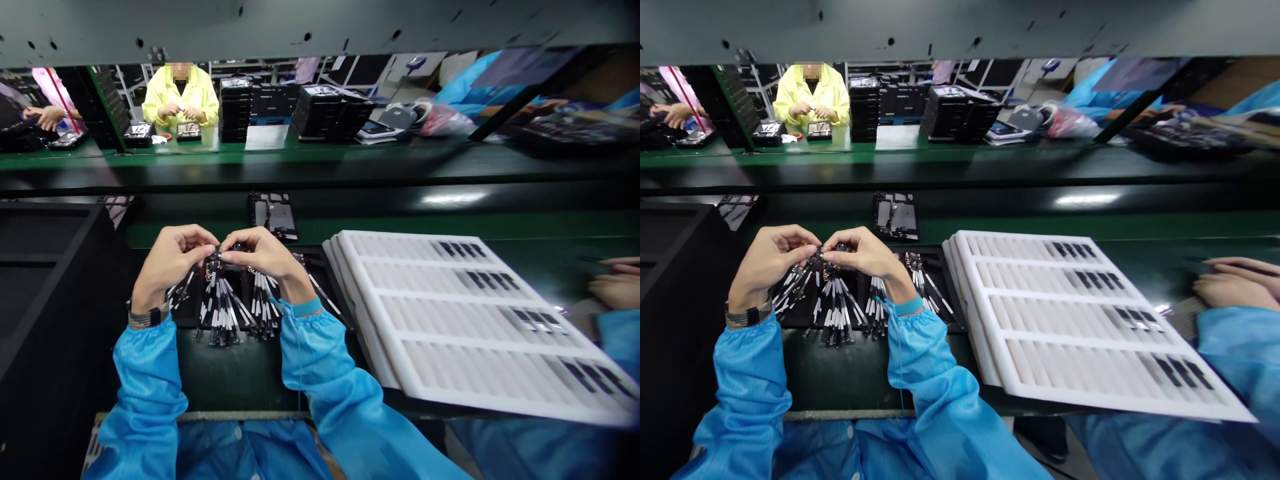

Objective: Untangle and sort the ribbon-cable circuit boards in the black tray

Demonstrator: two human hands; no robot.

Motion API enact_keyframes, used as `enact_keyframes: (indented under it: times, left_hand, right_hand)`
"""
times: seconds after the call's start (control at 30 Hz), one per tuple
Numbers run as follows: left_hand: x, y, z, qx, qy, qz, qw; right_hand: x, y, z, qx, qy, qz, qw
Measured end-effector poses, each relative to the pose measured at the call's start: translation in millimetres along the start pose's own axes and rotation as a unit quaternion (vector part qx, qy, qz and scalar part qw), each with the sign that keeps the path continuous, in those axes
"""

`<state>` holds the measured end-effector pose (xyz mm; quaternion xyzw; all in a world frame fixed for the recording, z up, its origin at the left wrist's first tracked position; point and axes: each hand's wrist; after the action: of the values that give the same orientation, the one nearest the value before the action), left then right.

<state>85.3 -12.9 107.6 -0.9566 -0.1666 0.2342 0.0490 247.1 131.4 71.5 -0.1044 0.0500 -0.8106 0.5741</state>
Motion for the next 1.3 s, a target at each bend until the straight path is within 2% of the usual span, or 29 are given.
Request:
enact_keyframes:
  times: [0.3,0.47,0.63,0.77,0.97,1.13,1.3]
  left_hand:
    - [3.5,-2,-2,-0.025,0.01,-0.01,1.0]
    - [7.3,-3,-2,-0.028,0.002,-0.036,0.999]
    - [11.1,-3,-4,-0.033,0.005,-0.048,0.998]
    - [6.6,-2,-2,-0.041,0.007,-0.066,0.997]
    - [-6.9,1,-1,-0.033,0.011,-0.105,0.994]
    - [-9.0,5,-5,-0.022,0.02,-0.098,0.995]
    - [-6.4,6,-9,-0.004,0.025,-0.072,0.997]
  right_hand:
    - [-6,1,0,0.009,0.018,-0.015,1.0]
    - [-17,5,-1,0.021,0.02,0.0,1.0]
    - [-20,6,-1,0.02,0.015,0.001,1.0]
    - [-21,5,-3,0.021,0.032,0.008,0.999]
    - [-32,8,-3,0.0,0.066,-0.028,0.997]
    - [-29,5,-3,-0.045,0.103,-0.05,0.992]
    - [-26,0,-10,-0.02,0.073,0.005,0.997]
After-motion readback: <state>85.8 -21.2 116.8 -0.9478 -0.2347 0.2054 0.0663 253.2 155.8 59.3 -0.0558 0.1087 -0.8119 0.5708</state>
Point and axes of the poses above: each hand's wrist, its own y-axis away from the middle knuckle, its own x-axis out of the palm, z = x × y, and after that the axes turned 10 degrees about -y, right-handed
